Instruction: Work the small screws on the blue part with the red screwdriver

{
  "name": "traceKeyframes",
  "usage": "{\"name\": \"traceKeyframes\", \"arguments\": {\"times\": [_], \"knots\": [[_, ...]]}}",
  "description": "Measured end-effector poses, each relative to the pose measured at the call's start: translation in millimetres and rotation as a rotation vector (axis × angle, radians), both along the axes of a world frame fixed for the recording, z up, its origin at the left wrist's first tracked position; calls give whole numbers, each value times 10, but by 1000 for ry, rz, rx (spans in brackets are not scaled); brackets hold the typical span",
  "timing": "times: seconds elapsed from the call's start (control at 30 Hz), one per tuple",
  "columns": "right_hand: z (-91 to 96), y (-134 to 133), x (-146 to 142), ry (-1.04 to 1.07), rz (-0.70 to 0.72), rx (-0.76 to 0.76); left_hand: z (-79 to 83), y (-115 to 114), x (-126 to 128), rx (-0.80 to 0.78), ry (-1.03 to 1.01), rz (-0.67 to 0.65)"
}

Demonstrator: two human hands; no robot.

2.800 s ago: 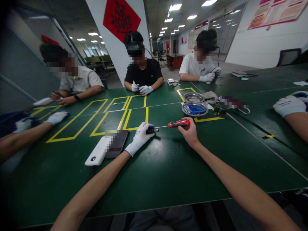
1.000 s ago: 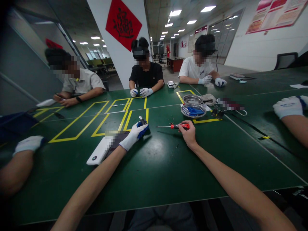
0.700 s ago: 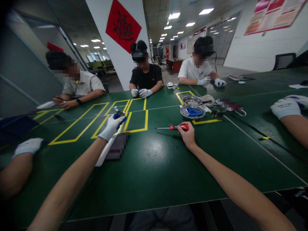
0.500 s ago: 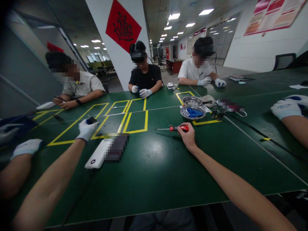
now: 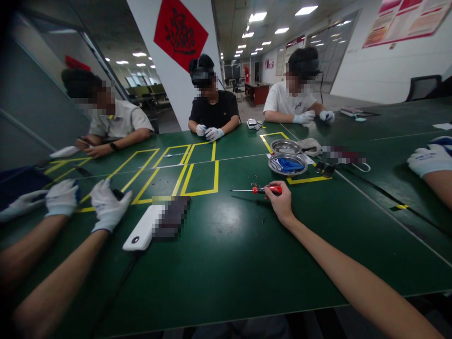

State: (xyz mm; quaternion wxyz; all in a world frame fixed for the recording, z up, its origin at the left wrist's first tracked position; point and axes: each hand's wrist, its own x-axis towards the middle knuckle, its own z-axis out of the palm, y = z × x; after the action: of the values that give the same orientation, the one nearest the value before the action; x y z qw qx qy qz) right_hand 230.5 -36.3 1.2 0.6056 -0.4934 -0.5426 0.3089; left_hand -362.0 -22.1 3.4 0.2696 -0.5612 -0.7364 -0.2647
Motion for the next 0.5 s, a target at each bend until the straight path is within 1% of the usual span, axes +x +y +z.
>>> {"name": "traceKeyframes", "arguments": {"times": [0.03, 0.07, 0.1, 0.13, 0.2, 0.27, 0.33, 0.4, 0.5], "knots": [[1, 1, -3, -1, 4, -2, -7, -3, 79, -63, 25, -91], [1, 4, -6, 0, 3, -1, -22, 11, 151, -161, 41, -188], [0, 7, -10, 1, 0, 0, -45, 46, 214, -260, 37, -251], [-3, 10, -13, 4, -7, 2, -73, 103, 263, -350, 11, -273], [-6, 16, -19, 10, -28, 4, -131, 277, 317, -488, -73, -226], [-4, 18, -21, 13, -31, -4, -174, 511, 325, -570, -142, -169], [3, 16, -20, 16, -26, -12, -192, 766, 316, -605, -164, -157], [12, 15, -18, 15, -12, -23, -193, 1008, 325, -626, -162, -176], [19, 22, -19, 10, 1, -38, -194, 1314, 448, -638, -133, -222]]}}
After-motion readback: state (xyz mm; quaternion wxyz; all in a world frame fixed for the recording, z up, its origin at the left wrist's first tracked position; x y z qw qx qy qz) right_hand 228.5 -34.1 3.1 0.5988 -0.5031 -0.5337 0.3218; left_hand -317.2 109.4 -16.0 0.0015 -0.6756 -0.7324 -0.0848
